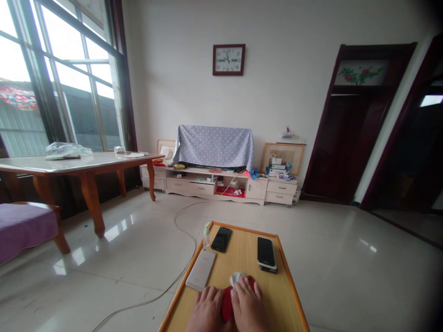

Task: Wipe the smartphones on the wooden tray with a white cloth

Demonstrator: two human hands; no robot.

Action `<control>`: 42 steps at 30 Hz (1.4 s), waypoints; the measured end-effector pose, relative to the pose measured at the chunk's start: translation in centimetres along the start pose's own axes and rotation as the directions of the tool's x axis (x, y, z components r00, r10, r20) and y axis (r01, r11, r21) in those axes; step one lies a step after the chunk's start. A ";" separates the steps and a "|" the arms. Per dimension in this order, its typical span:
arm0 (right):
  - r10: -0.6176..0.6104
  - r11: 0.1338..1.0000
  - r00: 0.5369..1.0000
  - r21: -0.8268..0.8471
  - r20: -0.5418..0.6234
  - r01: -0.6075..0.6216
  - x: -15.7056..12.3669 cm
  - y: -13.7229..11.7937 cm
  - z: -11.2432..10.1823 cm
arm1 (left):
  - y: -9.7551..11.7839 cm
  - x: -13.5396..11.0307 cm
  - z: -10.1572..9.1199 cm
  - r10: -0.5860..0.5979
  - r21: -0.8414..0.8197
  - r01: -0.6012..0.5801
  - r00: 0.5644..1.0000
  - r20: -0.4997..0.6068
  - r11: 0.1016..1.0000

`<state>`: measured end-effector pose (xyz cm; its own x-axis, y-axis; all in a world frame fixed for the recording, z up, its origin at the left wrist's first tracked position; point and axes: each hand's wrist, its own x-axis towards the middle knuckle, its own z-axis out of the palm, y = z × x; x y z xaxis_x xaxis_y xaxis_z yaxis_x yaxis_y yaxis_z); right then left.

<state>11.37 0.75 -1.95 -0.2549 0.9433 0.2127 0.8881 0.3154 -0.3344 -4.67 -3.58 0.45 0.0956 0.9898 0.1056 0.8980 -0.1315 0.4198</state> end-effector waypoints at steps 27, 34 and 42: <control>0.057 0.998 0.993 0.002 0.101 -0.058 0.3 -1.9 -2.0 | 0.3 -0.2 0.2 -0.071 0.039 0.071 0.997 -0.023 0.997; -0.130 0.985 0.973 0.135 0.192 0.105 -1.4 -3.8 -0.5 | -0.4 -0.1 -0.4 -0.054 0.027 0.051 0.993 0.106 0.998; 0.121 0.987 0.992 -0.105 0.023 -0.118 0.3 1.2 -1.8 | 0.4 -0.4 -0.2 -0.070 0.025 0.070 0.998 -0.001 0.997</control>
<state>13.00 1.26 -0.63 -0.1541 0.9767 0.1496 0.9471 0.1892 -0.2592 -4.41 -4.00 0.75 0.0317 0.9966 0.0766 0.9129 -0.0601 0.4038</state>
